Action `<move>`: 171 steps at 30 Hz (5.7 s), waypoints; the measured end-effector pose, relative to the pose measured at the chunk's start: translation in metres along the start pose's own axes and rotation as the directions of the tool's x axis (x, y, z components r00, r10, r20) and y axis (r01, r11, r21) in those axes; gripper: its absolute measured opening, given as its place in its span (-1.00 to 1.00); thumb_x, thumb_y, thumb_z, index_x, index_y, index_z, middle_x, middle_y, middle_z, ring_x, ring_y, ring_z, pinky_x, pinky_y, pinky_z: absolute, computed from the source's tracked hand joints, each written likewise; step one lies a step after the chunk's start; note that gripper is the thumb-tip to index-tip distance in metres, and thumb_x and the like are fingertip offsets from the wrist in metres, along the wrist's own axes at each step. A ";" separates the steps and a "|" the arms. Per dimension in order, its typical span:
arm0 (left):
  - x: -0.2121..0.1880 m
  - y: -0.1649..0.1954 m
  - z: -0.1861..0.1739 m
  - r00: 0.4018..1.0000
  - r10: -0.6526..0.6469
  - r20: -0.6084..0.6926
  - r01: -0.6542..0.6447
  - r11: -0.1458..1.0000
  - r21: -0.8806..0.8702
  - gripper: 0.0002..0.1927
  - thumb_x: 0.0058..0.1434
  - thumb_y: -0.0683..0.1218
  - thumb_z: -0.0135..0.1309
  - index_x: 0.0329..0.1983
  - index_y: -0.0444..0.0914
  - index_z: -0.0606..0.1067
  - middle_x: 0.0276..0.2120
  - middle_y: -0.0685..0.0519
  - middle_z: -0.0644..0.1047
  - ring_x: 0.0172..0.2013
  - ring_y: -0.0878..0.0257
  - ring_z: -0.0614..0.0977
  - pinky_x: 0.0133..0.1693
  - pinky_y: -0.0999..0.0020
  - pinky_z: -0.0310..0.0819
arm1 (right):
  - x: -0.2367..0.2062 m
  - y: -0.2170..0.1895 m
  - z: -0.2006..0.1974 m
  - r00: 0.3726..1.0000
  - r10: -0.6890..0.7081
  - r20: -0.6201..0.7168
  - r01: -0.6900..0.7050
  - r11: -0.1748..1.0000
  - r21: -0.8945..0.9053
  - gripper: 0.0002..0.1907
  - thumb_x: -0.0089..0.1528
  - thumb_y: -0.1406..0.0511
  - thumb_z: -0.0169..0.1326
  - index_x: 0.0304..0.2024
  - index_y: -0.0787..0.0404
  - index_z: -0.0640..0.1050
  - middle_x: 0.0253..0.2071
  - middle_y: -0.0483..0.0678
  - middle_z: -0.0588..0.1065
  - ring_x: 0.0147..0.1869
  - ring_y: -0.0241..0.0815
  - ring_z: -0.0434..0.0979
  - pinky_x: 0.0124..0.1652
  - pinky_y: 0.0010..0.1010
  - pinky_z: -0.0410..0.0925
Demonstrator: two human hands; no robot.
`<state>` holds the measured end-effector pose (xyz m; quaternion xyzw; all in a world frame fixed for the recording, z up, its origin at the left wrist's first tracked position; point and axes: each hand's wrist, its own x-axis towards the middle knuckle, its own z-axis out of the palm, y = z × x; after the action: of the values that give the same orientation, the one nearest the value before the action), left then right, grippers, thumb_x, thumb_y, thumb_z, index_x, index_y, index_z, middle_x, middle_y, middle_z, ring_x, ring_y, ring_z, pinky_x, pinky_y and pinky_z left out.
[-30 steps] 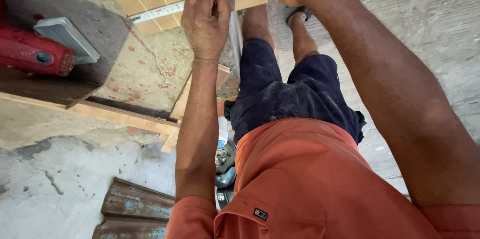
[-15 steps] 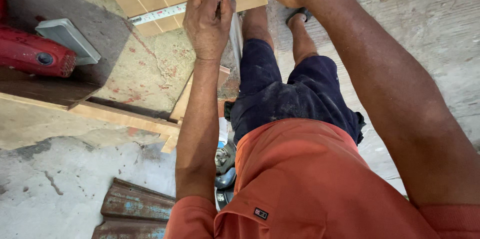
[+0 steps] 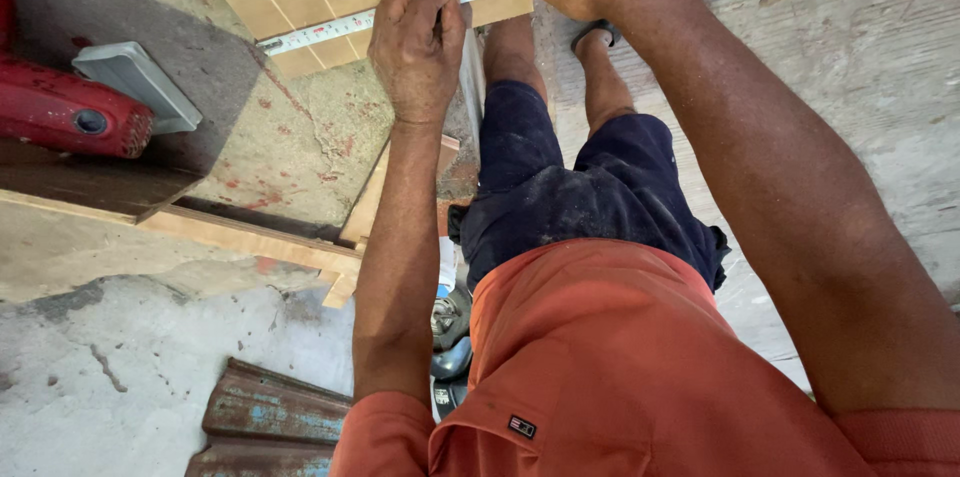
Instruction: The person carries a piece of plywood across the workshop floor, sets it down, and cuts it with a handheld circular saw. They then use a tape measure and pencil to mark cutting lines on the plywood and reposition the board between cuts.
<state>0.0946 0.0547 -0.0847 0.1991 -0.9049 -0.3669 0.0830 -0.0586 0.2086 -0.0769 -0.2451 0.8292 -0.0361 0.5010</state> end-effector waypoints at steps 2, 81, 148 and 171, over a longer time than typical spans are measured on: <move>0.001 0.001 -0.001 1.000 -0.010 0.019 0.010 1.000 -0.008 -0.87 0.25 -0.18 0.29 -0.16 -0.20 0.60 -0.30 0.06 0.48 -0.26 0.10 0.60 -0.22 0.19 0.55 | 0.000 0.000 -0.002 0.998 -0.043 -0.047 0.042 0.999 -0.022 -0.61 0.41 0.03 0.02 0.00 0.13 0.67 -0.30 0.07 0.62 -0.35 0.03 0.64 -0.28 -0.06 0.48; -0.001 -0.008 0.008 0.999 0.030 0.039 -0.034 0.994 0.106 -0.83 0.16 -0.20 0.18 -0.18 -0.23 0.50 -0.13 -0.07 0.57 -0.12 -0.05 0.63 -0.14 0.08 0.57 | -0.010 0.016 0.077 0.931 -0.063 -0.360 0.267 0.790 0.552 -0.62 0.32 0.08 0.24 -0.10 0.29 0.65 -0.18 0.13 0.59 -0.17 0.06 0.59 -0.18 -0.20 0.41; -0.027 -0.020 -0.039 0.746 -0.576 0.336 0.643 0.489 -0.590 -0.99 0.35 -0.19 0.15 -0.22 -0.23 0.55 -0.25 0.12 0.60 -0.22 0.35 0.62 -0.12 0.43 0.59 | -0.056 0.019 0.019 0.972 -0.039 0.230 -0.229 0.011 0.973 -0.44 0.14 0.37 0.02 0.22 0.20 0.32 -0.18 0.06 0.59 -0.15 -0.09 0.61 -0.21 -0.28 0.51; 0.190 -0.097 -0.117 0.791 -0.607 0.081 0.512 0.583 -0.630 -0.85 0.29 -0.32 0.08 -0.27 -0.19 0.50 -0.32 0.18 0.52 -0.27 0.41 0.52 -0.19 0.48 0.43 | 0.063 -0.050 -0.221 0.986 -0.152 -0.067 0.152 0.988 -0.012 -0.62 0.33 0.07 0.04 0.13 0.05 0.56 0.13 0.12 0.45 0.16 0.21 0.48 0.09 0.04 0.35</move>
<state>-0.0147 -0.1620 -0.0677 0.4609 -0.6128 -0.6358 0.0886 -0.2514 0.0961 -0.0040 -0.3079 0.8247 -0.0797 0.4677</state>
